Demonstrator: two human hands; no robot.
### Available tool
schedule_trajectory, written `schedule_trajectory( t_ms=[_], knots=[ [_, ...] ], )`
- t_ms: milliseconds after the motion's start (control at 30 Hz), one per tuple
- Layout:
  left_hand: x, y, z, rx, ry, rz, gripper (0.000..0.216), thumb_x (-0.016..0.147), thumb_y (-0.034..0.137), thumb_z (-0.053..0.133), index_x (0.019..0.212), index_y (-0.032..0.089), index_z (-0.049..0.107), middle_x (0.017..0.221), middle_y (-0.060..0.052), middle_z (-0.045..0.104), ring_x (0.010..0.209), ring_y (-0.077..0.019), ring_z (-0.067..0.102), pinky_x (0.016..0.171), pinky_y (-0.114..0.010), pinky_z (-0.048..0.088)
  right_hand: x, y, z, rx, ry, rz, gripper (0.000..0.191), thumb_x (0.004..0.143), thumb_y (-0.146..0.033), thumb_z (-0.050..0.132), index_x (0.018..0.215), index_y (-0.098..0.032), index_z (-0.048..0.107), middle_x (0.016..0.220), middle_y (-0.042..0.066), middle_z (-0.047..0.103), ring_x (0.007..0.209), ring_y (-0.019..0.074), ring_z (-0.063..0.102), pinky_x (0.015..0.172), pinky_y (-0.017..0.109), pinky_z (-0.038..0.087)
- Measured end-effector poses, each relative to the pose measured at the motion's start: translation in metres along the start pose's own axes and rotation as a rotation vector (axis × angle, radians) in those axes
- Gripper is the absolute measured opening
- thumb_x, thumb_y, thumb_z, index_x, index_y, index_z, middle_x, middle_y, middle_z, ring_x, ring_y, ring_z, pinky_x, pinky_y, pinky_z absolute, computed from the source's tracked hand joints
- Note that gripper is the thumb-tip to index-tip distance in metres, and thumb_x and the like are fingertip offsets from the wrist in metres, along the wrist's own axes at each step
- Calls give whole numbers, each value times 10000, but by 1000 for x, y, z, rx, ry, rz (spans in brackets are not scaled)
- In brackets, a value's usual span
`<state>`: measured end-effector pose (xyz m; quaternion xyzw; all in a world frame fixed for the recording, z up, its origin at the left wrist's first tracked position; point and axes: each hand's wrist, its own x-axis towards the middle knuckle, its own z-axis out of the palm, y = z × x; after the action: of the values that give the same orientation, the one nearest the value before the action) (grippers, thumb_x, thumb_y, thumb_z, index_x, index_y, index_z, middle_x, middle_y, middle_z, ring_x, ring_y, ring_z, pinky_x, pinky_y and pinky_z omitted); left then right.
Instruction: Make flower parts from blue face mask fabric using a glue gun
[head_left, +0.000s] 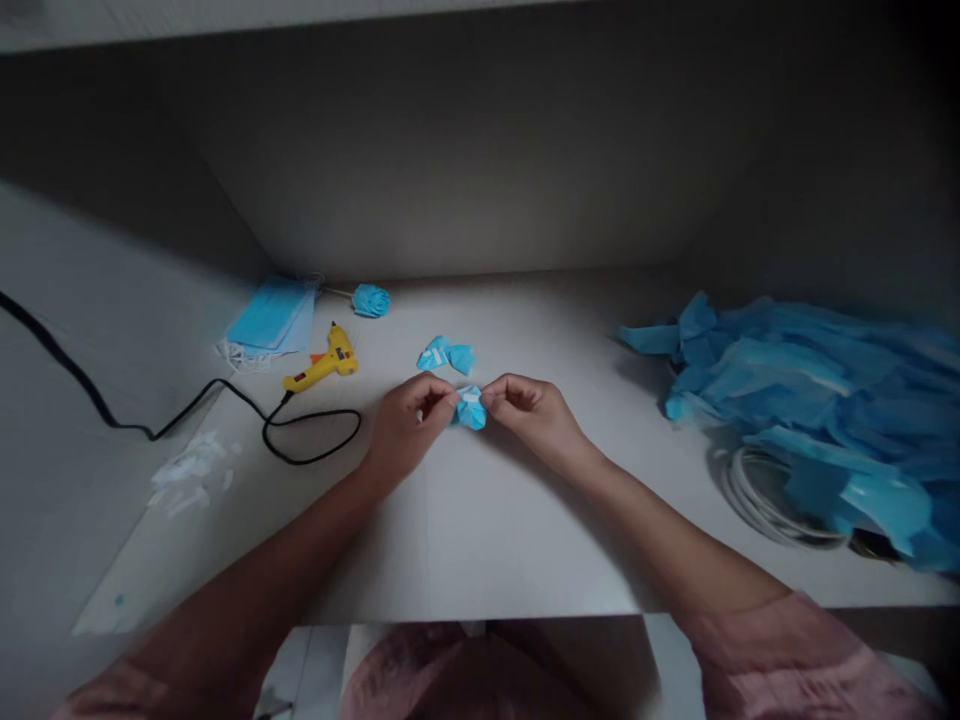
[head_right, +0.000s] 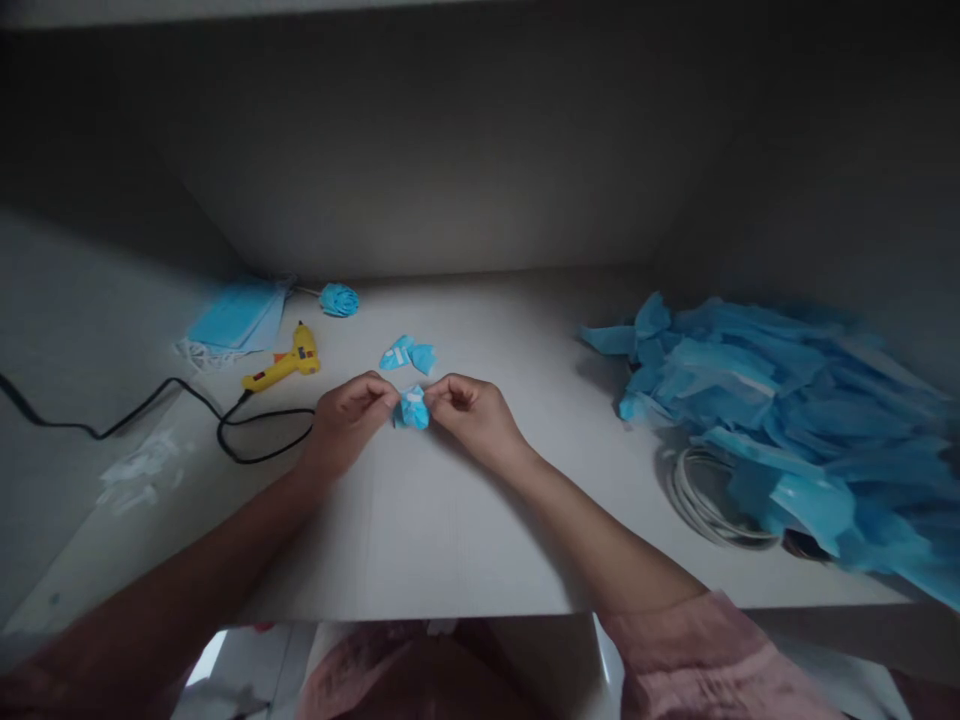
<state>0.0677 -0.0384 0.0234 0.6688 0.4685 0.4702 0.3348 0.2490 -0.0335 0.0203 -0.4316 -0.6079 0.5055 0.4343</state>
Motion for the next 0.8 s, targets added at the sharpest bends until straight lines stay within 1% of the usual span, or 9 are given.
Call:
schedule_trajectory(
  t_ms=[100,167,333,533,800],
  knots=[
    [-1,5,1,192,17,164,116,800,160,587,689,171,620,665,22,557,600,-89,474,574,-217,375,-2,-2,2,-91,15,-45,204,808,-357,603,749,-167,650,667,-9,601,616,110,505,625,248,398],
    [-1,6,2,259,37,210,102,797,136,600,712,173,643,687,19,578,604,-88,487,573,-213,380,-4,-3,4,-142,24,-72,203,816,-351,595,740,-170,649,663,-8,606,617,112,510,622,245,399],
    [1,1,1,335,38,240,72,802,146,642,750,178,681,712,11,603,643,-100,529,600,-221,406,-5,-4,5,-235,44,-139,179,834,-312,578,745,-175,653,681,-5,623,641,119,535,643,246,412],
    [0,-2,1,362,46,298,48,810,190,665,780,187,703,726,-5,623,703,-127,569,612,-239,419,-7,-4,5,-300,48,-203,153,846,-265,565,767,-174,658,699,-2,637,655,120,554,660,244,424],
    [0,-1,3,354,33,276,98,813,147,628,757,184,699,690,11,602,638,-104,536,582,-225,402,-6,-1,5,-338,48,-215,128,843,-235,565,776,-181,659,726,1,656,679,125,582,674,242,435]
  ],
)
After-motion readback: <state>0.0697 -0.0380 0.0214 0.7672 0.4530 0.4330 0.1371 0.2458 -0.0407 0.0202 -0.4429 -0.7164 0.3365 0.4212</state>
